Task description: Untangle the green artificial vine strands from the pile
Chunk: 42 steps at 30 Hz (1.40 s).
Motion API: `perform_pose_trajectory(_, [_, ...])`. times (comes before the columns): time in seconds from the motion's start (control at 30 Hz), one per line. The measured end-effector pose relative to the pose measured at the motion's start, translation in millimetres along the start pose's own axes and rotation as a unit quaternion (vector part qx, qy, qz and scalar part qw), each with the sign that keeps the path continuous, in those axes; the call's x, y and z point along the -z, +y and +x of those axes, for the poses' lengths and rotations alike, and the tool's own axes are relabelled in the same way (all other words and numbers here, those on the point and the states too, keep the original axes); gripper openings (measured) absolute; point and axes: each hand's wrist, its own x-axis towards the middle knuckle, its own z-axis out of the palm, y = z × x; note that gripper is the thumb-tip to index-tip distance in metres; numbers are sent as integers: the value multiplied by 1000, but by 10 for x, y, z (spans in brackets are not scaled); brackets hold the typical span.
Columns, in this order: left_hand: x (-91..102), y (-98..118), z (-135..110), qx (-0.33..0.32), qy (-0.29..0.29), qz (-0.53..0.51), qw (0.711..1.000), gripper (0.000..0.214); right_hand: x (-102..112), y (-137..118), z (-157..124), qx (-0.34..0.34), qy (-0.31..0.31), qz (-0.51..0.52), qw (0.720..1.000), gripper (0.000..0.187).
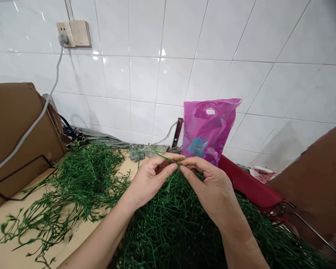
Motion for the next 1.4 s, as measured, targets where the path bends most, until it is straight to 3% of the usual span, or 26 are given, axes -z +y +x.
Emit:
perform_pose_trajectory(0.1, [-1,-22,13,16,26,28,999,15,-17,22,1,-3,4,4,1000,11])
perform_pose_trajectory(0.27, [2,-28,0,8,76,127,989,9,-7,-8,1,54,52,-82,994,10])
perform_pose_trajectory(0.43, [-1,-18,-6,-59,104,219,968,4,36,-49,15,-3,-20,-57,998,24])
perform_pose_trajectory(0.63, [41,-69,23,-92,50,221,970,3,90,79,64,-19,-75,-13,997,15])
perform_pose_trajectory(0.73, [28,-75,22,-71,39,224,971,6,106,112,64,-9,-78,-24,997,12])
perform_pose_trajectory(0.83, [-22,-59,6,-52,38,228,972,9,80,85,32,44,-42,-103,993,9])
perform_pose_trajectory(0.93, [-64,-59,-7,-33,41,213,976,9,25,22,-14,111,-3,-201,973,12])
perform_pose_trajectory(1.03, [-65,-80,1,9,51,140,989,5,-16,-39,-49,136,36,-267,953,17])
perform_pose_trajectory(1.23, [38,-40,46,112,-30,-42,992,18,5,-65,-50,32,-49,-110,992,10])
perform_pose_trajectory(1.4, [170,-7,57,168,-92,-48,980,19,35,-44,-57,83,-89,-225,967,18])
